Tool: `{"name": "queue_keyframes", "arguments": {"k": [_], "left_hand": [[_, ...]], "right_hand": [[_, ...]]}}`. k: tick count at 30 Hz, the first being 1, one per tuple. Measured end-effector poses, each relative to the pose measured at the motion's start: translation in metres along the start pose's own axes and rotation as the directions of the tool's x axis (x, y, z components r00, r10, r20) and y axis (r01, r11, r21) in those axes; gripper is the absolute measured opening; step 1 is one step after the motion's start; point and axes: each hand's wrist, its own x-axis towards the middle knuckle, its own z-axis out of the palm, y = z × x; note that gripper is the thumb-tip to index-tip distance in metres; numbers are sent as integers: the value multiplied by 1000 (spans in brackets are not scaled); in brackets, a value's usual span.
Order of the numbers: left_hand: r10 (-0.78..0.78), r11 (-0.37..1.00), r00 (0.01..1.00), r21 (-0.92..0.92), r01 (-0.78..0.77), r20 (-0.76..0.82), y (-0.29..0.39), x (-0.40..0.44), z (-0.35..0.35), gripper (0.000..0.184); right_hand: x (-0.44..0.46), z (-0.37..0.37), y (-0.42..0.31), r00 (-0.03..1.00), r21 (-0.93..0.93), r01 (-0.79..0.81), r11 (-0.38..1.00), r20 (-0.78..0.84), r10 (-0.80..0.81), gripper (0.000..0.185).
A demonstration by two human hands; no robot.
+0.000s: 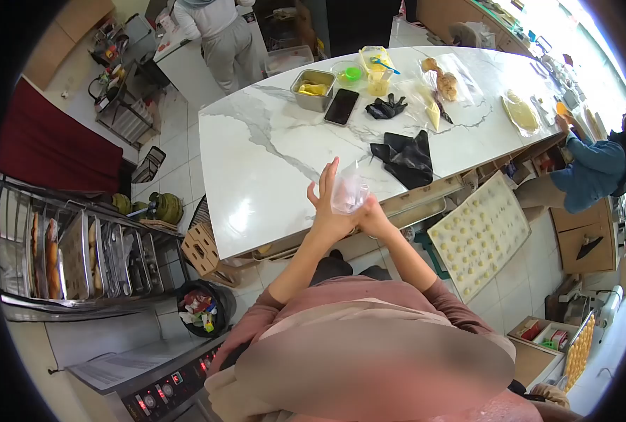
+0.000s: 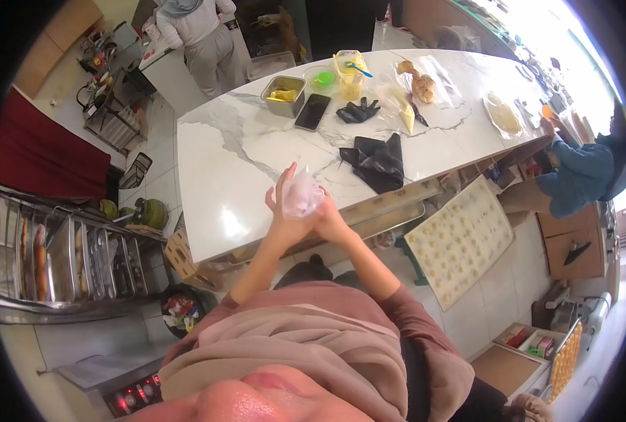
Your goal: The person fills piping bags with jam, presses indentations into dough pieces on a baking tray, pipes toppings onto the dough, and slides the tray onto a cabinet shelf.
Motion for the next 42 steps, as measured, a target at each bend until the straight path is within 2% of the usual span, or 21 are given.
{"name": "queue_keyframes", "arguments": {"k": [1, 3, 4, 7, 10, 14, 15, 17, 18, 20, 21, 23, 26, 28, 29, 32, 33, 34, 37, 38, 42], "left_hand": [[-13, 999, 1000, -43, 13, 17, -5, 6, -6, 27], [-116, 714, 946, -637, 292, 303, -34, 8, 3, 28], [-351, 549, 925, -767, 332, 149, -25, 9, 10, 22], [-467, 620, 863, -624, 476, 195, -33, 22, -5, 29], [-487, 230, 809, -845, 483, 329, -22, 41, -10, 33], [-514, 273, 746, -744, 610, 423, -13, 62, 5, 26], [-344, 552, 909, -733, 398, 234, -14, 71, 14, 27], [-105, 919, 977, -357, 167, 187, -17, 73, 16, 63], [-164, 877, 935, -388, 285, 315, -18, 60, 14, 56], [-208, 728, 766, -427, 536, 608, -26, 27, 16, 45], [-158, 627, 636, -421, 655, 755, -38, -4, 24, 41], [-101, 475, 317, -234, 848, 943, -58, -59, 32, 32], [-546, -207, -158, 50, 977, 823, -120, -186, 70, 52], [-809, -486, -256, -357, 798, 530, -158, -249, 103, 68], [-884, -438, -254, -504, 744, 393, -165, -249, 114, 70], [-977, -193, -167, -872, 450, 130, -200, -226, 166, 75], [-961, -74, -273, -908, 413, -46, -245, -240, 213, 73], [-901, 52, -379, -920, 389, -211, -281, -255, 254, 71], [-877, 26, -405, -866, 499, -259, -244, -215, 214, 60], [-815, 224, -358, -817, 531, -456, -234, -205, 208, 49], [-902, 226, -396, -969, -103, -168, -241, -264, 215, 54]], "right_hand": [[9, 6, 4, 999, -67, 26, 997, -17, -27, 37], [25, 26, 7, 984, -198, 94, 976, -132, -122, 28], [30, 32, -3, 981, -240, 124, 963, -119, -156, 26], [38, 38, -3, 992, -296, 94, 950, -57, -116, 22], [37, 23, -8, 984, -314, 177, 933, 27, -177, 18], [38, -18, -1, 911, 84, -334, 939, 285, 299, 16], [41, -39, -4, 915, 237, -365, 900, 272, 299, 19], [48, -89, 5, 903, 362, -389, 847, -31, 428, 22], [53, -118, 16, 837, 391, -372, 842, -250, 486, 23], [55, -203, 80, 661, 250, -454, 855, -549, 511, 13], [47, -251, 126, 738, 247, -334, 910, -531, 416, 14], [49, -291, 159, 704, -201, -494, 846, -663, 254, 42], [52, -326, 197, 726, -367, -664, 651, -523, 447, 50], [62, -299, 159, 845, -860, -413, 300, -485, -227, 45], [66, -270, 130, 809, -945, -326, 3, -281, -517, 43], [64, -173, 66, 884, -431, 72, 899, -390, -258, 31], [52, -151, 56, 964, -542, 116, 832, -142, -227, 19], [36, -118, 54, 987, -154, 132, 979, -73, -145, 14], [-19, -72, 84, 898, -21, -256, 966, 364, 246, 14], [-35, -57, 98, 824, -41, -360, 932, 455, 338, 15], [-85, -39, 187, 437, -142, -771, 621, 590, 679, 19]]}}
